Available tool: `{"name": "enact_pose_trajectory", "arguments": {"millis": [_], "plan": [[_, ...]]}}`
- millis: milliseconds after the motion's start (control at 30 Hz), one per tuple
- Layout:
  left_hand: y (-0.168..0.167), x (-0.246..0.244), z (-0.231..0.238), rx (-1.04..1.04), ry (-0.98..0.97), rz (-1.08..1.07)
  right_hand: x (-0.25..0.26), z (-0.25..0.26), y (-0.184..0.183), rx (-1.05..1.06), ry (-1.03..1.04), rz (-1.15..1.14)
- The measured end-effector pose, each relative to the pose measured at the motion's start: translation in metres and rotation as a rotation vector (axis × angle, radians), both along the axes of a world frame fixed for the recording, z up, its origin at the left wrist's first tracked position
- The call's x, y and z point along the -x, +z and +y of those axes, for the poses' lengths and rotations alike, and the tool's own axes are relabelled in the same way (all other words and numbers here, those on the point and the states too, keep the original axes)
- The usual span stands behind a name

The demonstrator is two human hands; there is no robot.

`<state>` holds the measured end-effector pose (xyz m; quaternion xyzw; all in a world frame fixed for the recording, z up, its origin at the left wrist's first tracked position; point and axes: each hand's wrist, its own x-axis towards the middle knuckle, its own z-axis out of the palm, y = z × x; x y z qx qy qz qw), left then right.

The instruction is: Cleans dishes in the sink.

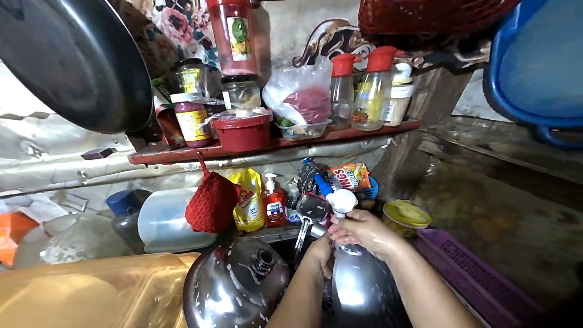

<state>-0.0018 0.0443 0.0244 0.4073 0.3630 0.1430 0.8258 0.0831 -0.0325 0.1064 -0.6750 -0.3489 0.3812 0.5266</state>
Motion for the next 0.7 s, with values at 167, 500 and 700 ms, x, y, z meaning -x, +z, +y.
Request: {"name": "enact_pose_trajectory", "arguments": {"millis": [167, 500, 700], "plan": [[0.001, -0.006, -0.007, -0.063, 0.128, 0.070, -0.001, 0.004, 0.002, 0.045, 0.013, -0.024], [0.029, 0.028, -0.019, -0.343, 0.478, 0.084, -0.012, -0.026, -0.031, -0.182, -0.292, -0.217], [0.031, 0.046, -0.027, -0.329, 0.585, 0.088, -0.016, -0.059, -0.098, -0.164, -0.591, -0.246]]}}
